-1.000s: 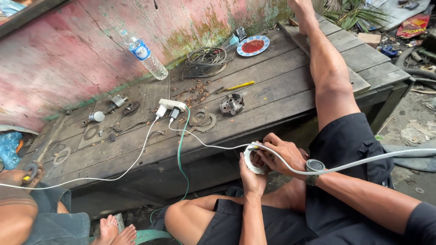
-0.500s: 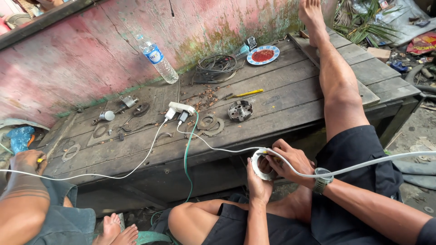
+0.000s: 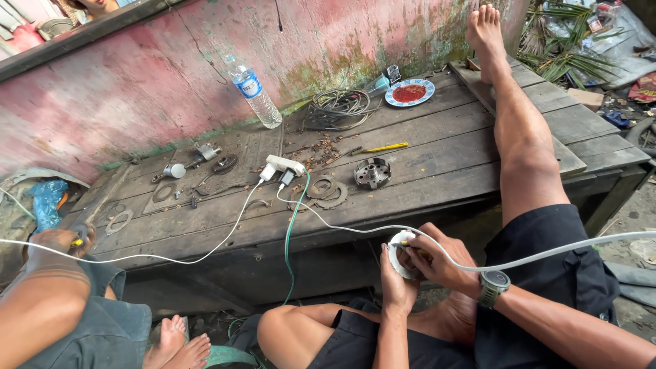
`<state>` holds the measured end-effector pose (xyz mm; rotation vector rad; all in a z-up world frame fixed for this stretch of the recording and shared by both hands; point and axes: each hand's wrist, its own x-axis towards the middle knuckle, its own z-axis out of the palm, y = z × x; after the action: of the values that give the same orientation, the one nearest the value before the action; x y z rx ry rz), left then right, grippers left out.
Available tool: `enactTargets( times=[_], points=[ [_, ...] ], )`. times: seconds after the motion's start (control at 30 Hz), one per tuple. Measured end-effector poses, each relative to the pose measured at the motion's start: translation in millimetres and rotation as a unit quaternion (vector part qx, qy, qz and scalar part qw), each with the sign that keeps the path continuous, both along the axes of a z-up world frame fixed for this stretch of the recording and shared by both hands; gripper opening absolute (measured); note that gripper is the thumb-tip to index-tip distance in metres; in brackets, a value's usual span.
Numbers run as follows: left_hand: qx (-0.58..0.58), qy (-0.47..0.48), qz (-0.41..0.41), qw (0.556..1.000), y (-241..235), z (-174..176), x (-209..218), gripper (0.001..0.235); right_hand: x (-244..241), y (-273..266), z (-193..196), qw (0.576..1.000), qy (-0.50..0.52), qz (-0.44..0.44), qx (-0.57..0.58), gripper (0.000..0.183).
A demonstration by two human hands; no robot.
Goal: Inspecting and manipulating a motorcycle stator coil on a workbench to check wiring and connections.
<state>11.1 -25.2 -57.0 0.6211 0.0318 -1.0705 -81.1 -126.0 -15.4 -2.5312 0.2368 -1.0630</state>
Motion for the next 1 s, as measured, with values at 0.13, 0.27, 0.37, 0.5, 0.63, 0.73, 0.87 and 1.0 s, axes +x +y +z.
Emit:
enactTargets(
  times=[0.13, 0.27, 0.37, 0.5, 0.63, 0.73, 0.87, 1.0],
  points=[
    [-0.037, 0.001, 0.002, 0.999, 0.3, -4.2, 0.7, 0.057, 3.1, -1.1, -2.8, 1.0, 0.01, 0.003, -0.019, 0.018],
    [-0.032, -0.02, 0.002, 0.999, 3.1, 18.3, -4.3, 0.063, 0.3, -5.8, 2.4, 0.999, 0.007, -0.032, 0.036, 0.02],
    [-0.032, -0.017, -0.007, 0.999, 0.7, 6.1, -1.0, 0.06, 1.8, -6.2, -9.5, 0.999, 0.027, -0.029, 0.014, 0.022],
    [-0.036, -0.01, 0.003, 0.999, 1.6, 3.7, -0.4, 0.059, 2.7, -2.7, -7.6, 0.997, 0.065, -0.016, 0.023, 0.019],
    [-0.05, -0.023, -0.004, 0.998, 0.2, 10.0, -1.7, 0.061, 2.0, -7.5, 0.8, 0.996, 0.048, -0.064, 0.046, 0.02],
    [-0.025, -0.039, -0.013, 0.999, 2.3, 12.9, -2.0, 0.06, 2.1, -8.2, -5.9, 0.996, 0.061, -0.045, 0.042, 0.025],
    [-0.02, -0.026, -0.001, 0.999, 1.4, 4.0, -1.0, 0.058, 0.1, -2.1, -4.8, 0.997, 0.071, -0.016, 0.022, 0.02],
    [-0.05, -0.023, -0.003, 0.999, -0.2, 9.9, -1.7, 0.06, 1.6, -7.2, 0.9, 0.995, 0.069, -0.053, 0.049, 0.02]
  ],
)
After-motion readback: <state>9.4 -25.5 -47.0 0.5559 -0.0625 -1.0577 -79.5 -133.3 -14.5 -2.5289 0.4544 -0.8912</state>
